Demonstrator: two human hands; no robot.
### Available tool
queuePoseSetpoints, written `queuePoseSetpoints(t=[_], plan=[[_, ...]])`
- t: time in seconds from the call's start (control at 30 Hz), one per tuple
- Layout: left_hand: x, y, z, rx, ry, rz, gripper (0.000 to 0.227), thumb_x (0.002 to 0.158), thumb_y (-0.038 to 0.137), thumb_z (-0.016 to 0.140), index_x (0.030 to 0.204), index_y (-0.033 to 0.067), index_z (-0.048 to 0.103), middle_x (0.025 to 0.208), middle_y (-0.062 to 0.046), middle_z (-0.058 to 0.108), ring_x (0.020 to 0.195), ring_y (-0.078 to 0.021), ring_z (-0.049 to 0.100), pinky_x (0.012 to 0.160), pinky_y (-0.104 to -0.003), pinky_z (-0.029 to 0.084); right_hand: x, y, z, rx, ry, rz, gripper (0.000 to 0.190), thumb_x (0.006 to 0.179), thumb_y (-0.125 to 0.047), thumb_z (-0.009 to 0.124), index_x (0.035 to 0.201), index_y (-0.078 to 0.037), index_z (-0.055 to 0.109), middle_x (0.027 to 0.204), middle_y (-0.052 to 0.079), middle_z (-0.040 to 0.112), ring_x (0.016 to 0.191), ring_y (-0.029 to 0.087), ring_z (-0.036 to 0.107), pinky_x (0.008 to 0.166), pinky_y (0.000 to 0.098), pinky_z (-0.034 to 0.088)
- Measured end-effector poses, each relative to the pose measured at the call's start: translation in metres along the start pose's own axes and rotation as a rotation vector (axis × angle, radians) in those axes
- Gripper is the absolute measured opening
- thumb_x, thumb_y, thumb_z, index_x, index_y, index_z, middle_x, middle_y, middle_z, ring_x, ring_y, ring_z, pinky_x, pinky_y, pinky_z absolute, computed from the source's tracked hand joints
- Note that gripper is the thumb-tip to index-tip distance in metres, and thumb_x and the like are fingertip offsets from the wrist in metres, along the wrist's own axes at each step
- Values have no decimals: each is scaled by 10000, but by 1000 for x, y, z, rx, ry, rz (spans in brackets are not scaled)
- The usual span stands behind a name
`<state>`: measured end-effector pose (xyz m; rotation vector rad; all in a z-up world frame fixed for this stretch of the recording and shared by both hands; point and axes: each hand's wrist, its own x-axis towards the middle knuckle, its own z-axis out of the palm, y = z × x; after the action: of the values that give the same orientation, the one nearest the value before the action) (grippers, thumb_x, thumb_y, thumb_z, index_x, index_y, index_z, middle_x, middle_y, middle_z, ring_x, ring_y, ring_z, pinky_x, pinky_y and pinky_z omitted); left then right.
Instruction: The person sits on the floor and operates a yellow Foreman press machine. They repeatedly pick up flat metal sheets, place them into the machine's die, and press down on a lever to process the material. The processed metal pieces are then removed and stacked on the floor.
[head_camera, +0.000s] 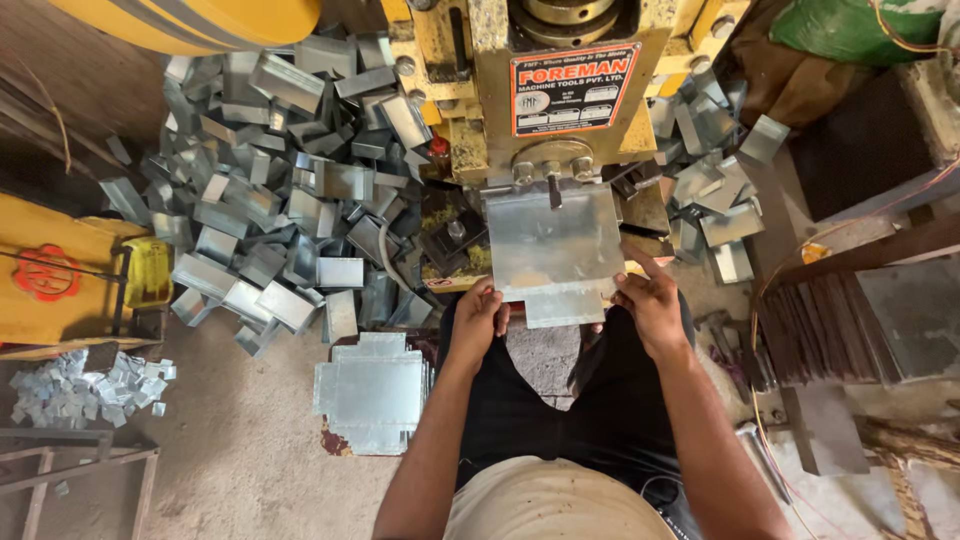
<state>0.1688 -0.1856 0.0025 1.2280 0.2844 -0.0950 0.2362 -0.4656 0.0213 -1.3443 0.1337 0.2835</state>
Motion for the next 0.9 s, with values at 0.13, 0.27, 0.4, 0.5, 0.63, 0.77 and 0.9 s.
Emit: queuePoseSetpoints(t=[0.13,0.27,0.4,0.5,0.63,0.77,0.9], plan=[[4,5,0,-79,83,-121,308,1024,151,524,1328,127,567,650,-33,584,522,-111,507,508,-274,407,6,0,8,10,70,25,492,971,-38,618,1461,-56,584,918,12,665,769,105,596,719,259,535],[9,-9,-8,-172,23,-109,437,1124,306,498,1304,-85,570,703,-64,620,561,-146,546,540,-285,418,11,6,1,134,53,17,427,1035,-148,559,1434,-2,591,1049,17,711,836,114,614,730,279,529],[10,-5,-10,-178,2,-179,663,1077,519,396,1389,-40,568,748,-73,670,548,-149,562,538,-292,451,17,7,-6,219,50,68,445,1096,-328,488,1300,63,549,1028,118,738,888,218,680,781,374,543],[6,6,-14,-133,-13,-183,775,1022,654,307,1424,42,562,758,-71,676,506,-133,531,487,-278,410,21,2,-3,246,69,-26,497,1077,-421,458,1414,-85,603,956,97,701,867,195,633,835,378,529],[-4,6,-10,-118,-131,-125,858,982,722,230,1467,81,530,839,-57,704,552,-119,574,499,-262,423,46,-13,0,391,4,123,468,1050,-454,477,1313,-88,600,995,114,710,925,228,647,882,414,508],[-3,-10,3,-228,-269,30,916,1066,755,310,1408,-75,487,1049,-133,698,760,-202,661,659,-330,519,49,-20,13,326,-22,130,317,1001,-218,553,1250,-29,609,1143,98,694,1042,244,666,979,448,516],[-16,-15,13,-158,-363,-20,1001,930,855,306,1602,115,345,1293,-177,665,993,-258,687,814,-396,567,8,-15,8,491,144,29,284,912,-114,482,1172,-57,581,1137,111,663,992,245,683,928,430,552]])
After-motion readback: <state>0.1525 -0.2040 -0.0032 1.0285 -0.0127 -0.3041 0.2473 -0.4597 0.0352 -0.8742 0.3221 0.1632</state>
